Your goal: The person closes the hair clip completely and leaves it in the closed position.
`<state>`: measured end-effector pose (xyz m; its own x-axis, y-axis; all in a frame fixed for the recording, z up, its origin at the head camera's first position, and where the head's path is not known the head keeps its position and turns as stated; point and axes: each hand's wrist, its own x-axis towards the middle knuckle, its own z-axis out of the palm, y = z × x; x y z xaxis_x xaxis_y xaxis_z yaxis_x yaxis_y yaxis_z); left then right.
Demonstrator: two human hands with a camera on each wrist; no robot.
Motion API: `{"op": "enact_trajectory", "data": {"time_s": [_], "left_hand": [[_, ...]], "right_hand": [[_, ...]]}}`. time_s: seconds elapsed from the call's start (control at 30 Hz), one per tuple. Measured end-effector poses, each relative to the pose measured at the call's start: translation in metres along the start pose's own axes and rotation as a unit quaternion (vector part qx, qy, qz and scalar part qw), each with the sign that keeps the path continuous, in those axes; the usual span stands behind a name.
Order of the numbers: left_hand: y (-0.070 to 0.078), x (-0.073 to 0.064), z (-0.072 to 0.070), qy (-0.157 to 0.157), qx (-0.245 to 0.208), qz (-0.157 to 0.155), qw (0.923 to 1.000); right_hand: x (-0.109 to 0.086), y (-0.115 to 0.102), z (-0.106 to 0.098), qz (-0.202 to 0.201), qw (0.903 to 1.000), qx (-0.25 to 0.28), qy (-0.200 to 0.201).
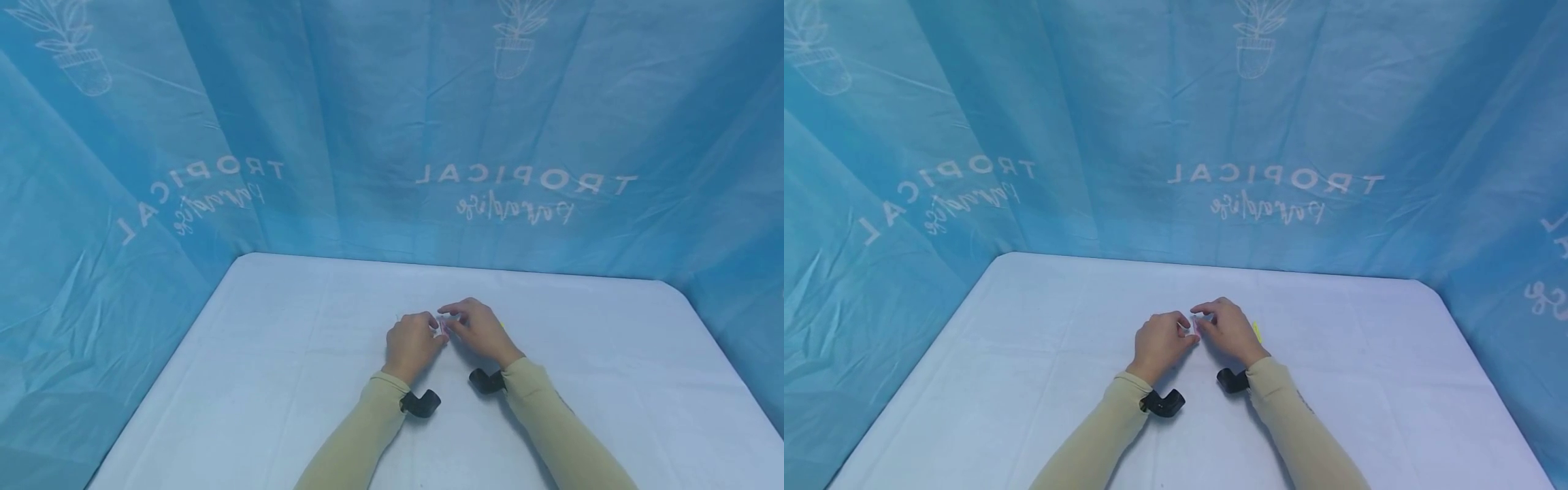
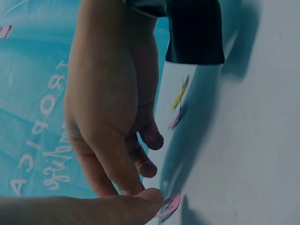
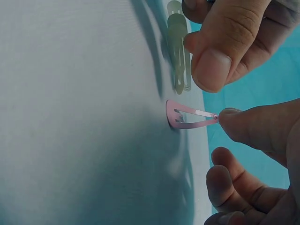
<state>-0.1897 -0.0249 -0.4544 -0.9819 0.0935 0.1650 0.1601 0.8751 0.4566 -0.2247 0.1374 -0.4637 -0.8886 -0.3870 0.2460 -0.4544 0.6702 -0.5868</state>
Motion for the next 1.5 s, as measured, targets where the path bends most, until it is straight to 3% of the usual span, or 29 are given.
{"op": "enact_trajectory", "data": {"time_s": [0.43,1.07,1.3,1.5], "left_hand": [[0.005,-0.002,0.007,-0.02,0.008,-0.005,0.9998],[0.009,-0.004,0.006,-0.013,0.035,-0.005,0.9993],[0.011,-0.004,0.007,-0.029,0.04,-0.007,0.9987],[0.01,-0.003,0.01,-0.02,0.044,0.007,0.9988]], "right_hand": [[0.003,0.001,0.003,0.005,0.9998,-0.013,-0.013],[0.001,0.006,-0.002,0.093,0.9943,-0.042,-0.029],[0.0,0.008,-0.001,0.11,0.9922,-0.048,-0.032],[0.001,0.008,-0.001,0.119,0.9913,-0.049,-0.029]]}}
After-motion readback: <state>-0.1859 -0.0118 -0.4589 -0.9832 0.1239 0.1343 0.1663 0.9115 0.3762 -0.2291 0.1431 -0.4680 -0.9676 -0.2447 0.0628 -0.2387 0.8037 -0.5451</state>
